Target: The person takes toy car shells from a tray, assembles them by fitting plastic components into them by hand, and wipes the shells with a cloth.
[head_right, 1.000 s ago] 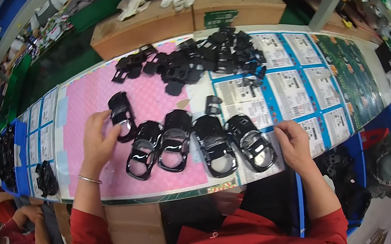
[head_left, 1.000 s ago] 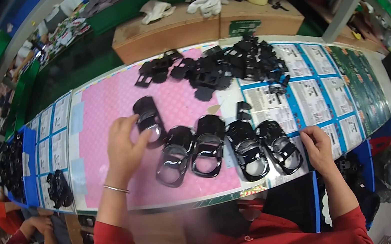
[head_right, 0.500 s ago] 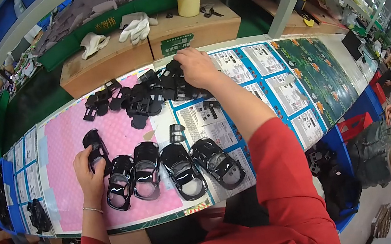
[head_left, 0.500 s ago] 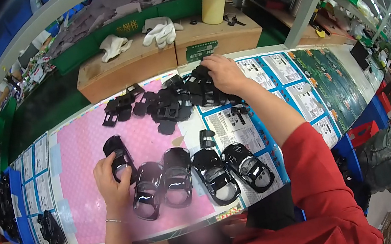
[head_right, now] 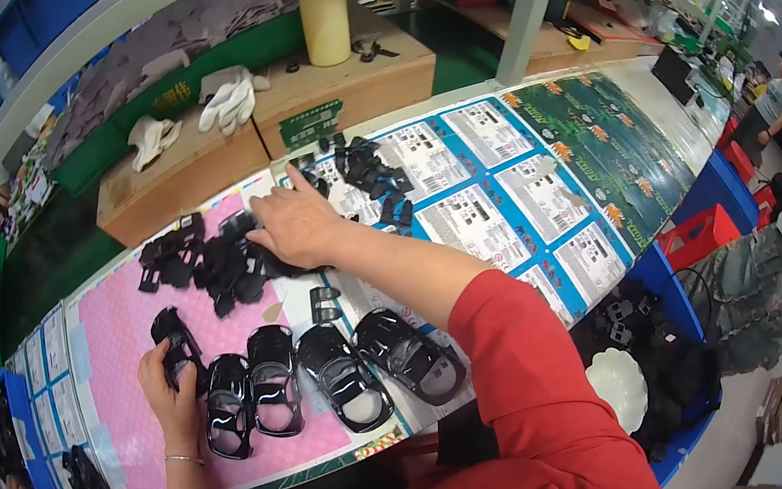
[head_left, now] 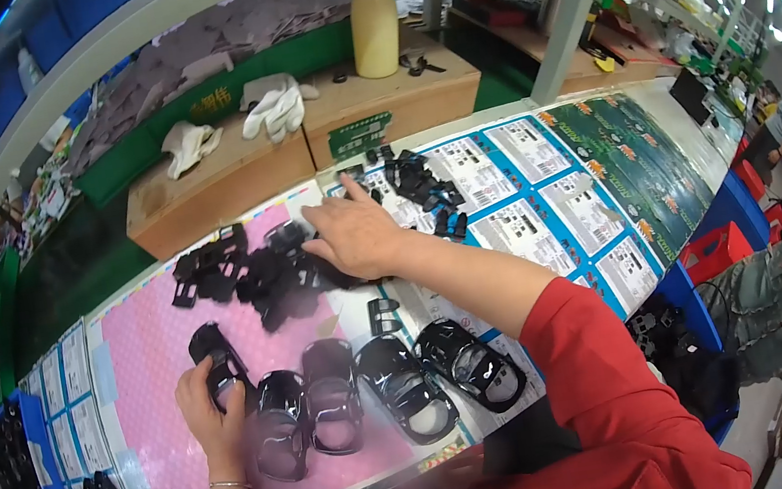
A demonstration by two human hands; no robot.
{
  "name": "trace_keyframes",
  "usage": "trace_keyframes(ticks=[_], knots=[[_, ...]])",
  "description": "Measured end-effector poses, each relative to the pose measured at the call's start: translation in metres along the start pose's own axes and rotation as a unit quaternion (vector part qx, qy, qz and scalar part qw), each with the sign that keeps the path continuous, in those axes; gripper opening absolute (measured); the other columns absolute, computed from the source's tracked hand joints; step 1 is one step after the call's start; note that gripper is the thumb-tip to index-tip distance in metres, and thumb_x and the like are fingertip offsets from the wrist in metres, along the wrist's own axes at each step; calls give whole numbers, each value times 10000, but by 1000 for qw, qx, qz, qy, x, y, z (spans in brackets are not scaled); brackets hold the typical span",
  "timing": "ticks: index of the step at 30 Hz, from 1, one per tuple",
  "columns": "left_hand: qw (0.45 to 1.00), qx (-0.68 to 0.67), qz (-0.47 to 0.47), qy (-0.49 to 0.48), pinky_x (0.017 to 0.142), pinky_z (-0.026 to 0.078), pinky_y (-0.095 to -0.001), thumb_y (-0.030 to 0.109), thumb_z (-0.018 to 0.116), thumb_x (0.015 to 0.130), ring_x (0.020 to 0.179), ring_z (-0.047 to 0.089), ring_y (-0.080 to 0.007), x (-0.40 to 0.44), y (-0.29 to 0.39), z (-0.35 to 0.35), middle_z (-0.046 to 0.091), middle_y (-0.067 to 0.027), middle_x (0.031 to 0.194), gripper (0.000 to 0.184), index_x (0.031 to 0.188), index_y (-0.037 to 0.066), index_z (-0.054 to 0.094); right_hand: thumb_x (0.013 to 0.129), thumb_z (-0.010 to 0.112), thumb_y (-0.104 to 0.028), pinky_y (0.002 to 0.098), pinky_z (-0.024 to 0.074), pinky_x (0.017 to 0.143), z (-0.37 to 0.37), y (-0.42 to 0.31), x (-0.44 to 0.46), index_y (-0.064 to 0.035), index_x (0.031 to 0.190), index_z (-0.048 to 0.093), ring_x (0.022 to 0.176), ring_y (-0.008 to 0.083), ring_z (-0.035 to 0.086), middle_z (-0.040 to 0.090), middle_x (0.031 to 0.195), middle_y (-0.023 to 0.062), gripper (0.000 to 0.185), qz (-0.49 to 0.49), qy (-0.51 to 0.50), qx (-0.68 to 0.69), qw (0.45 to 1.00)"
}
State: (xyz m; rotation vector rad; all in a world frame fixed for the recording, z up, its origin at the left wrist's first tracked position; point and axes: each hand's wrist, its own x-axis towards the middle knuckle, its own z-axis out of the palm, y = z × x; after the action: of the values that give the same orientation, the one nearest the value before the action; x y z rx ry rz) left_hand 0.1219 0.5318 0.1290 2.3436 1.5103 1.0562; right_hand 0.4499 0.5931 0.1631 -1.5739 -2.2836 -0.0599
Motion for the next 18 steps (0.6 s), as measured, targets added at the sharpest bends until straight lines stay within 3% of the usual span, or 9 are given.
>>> trace_keyframes(ticks=[1,3,5,7,8,11,18], knots=[[1000,-2,5,0,971,351,-386,173,623,740,1065,476,-309,0,0,-1,537,-153,1101,446,1144,3,542,932,449,-325,513,184,1102,-9,0,3,3,1269,433,1151,320,502,567,1170,192,471,24,-13,15,999],[1000,7,-11,-6,975,348,-387,175,620,742,1069,473,-310,0,1,0,536,-153,1104,446,1145,1,541,939,415,-298,508,181,1107,-3,21,12,19,1238,442,1185,314,483,563,1163,213,436,68,67,24,995],[1000,1,-14,-8,975,346,-389,194,617,748,1071,471,-308,0,1,1,537,-154,1102,448,1144,-1,541,929,418,-266,533,165,1107,-4,45,14,-23,1238,460,1253,303,429,519,1259,179,395,99,63,23,993],[999,5,15,28,896,388,-391,183,661,702,977,495,-311,1,-1,3,545,-149,1028,448,1107,19,561,920,425,-268,579,149,1098,-12,65,8,-108,1267,473,1307,283,372,476,1340,86,384,94,-89,-64,990],[999,5,17,30,896,388,-391,183,661,702,977,495,-311,1,-2,3,545,-149,1028,448,1107,19,561,910,443,-278,619,143,1086,-13,70,0,-181,1275,492,1336,266,329,423,1398,-2,381,93,-86,-85,988],[999,10,27,27,901,385,-393,188,652,708,982,495,-310,1,-3,3,548,-149,1032,438,1101,17,561,915,450,-296,620,148,1084,-27,74,-22,-202,1280,501,1345,255,311,397,1416,-14,381,129,-98,-92,982],[1000,2,7,17,919,373,-396,182,633,723,1002,492,-313,1,3,2,553,-146,1053,420,1101,17,559,922,476,-381,599,157,1082,-39,98,-90,-182,1313,476,1356,242,303,376,1443,29,438,117,-74,-64,988]])
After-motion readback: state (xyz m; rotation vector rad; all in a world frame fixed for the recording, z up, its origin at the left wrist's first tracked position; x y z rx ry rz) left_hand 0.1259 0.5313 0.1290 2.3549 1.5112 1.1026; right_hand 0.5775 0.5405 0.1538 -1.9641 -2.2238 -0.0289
